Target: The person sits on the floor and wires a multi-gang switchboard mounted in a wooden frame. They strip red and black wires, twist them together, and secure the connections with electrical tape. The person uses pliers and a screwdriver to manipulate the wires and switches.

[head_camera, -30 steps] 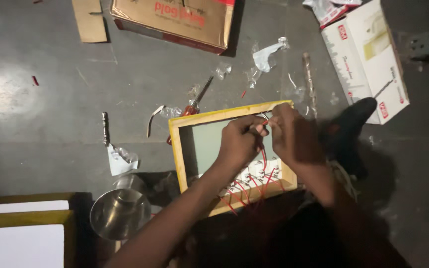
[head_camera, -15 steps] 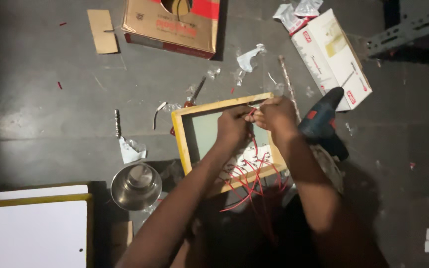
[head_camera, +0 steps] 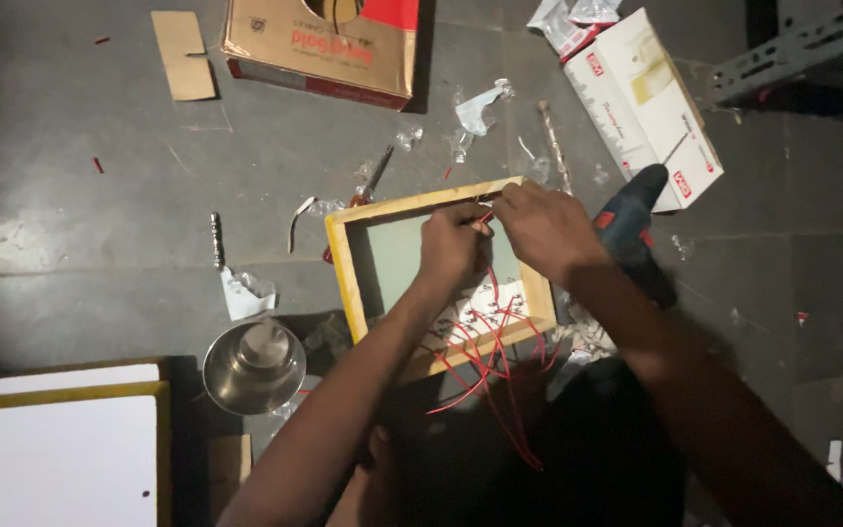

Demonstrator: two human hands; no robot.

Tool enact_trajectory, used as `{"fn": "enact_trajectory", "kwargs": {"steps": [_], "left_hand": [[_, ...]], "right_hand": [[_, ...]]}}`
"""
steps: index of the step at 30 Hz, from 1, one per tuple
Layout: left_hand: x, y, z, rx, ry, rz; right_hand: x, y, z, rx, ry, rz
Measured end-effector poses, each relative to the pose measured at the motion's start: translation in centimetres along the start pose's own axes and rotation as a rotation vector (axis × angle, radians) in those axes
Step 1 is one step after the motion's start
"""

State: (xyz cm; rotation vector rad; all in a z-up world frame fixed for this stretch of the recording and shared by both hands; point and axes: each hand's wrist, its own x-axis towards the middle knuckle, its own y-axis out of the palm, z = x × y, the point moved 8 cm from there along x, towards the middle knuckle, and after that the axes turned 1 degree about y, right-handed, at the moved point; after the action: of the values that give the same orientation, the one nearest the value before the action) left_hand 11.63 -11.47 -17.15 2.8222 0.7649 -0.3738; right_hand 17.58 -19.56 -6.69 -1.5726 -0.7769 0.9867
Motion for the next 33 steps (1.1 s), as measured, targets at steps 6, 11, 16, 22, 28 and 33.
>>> {"fn": "enact_trajectory", "kwargs": {"steps": [6, 11, 16, 22, 28, 33], "left_hand": [[0.4, 0.0, 0.0, 0.098, 0.018, -0.038], [0.4, 0.4, -0.4, 0.137, 0.059, -0.091], [0.2, 0.4, 0.1, 0.116, 0.111, -0.104], [0.0, 0.3, -0.5, 0.141, 0.101, -0.094], [-0.9, 0.2, -1.7, 0.259, -0.092, -0.128], [-1.0, 0.1, -2.5, 0.291, -0.082, -0.125]], "right_hand": [[1.9, 7.4, -4.2, 0.398, 0.401, -0.031], [-2.0, 11.5, -4.9, 1.545, 1.103, 0.061], [-1.9, -0.4, 0.2, 0.326, 0.367, -0.41], [-1.2, 0.6, 1.8, 0.016, 0.168, -0.193], [-0.2, 8.2, -4.5, 0.902, 0.765, -0.166], [-2.0, 10.2, -4.0, 1.58, 1.12, 0.047]]}}
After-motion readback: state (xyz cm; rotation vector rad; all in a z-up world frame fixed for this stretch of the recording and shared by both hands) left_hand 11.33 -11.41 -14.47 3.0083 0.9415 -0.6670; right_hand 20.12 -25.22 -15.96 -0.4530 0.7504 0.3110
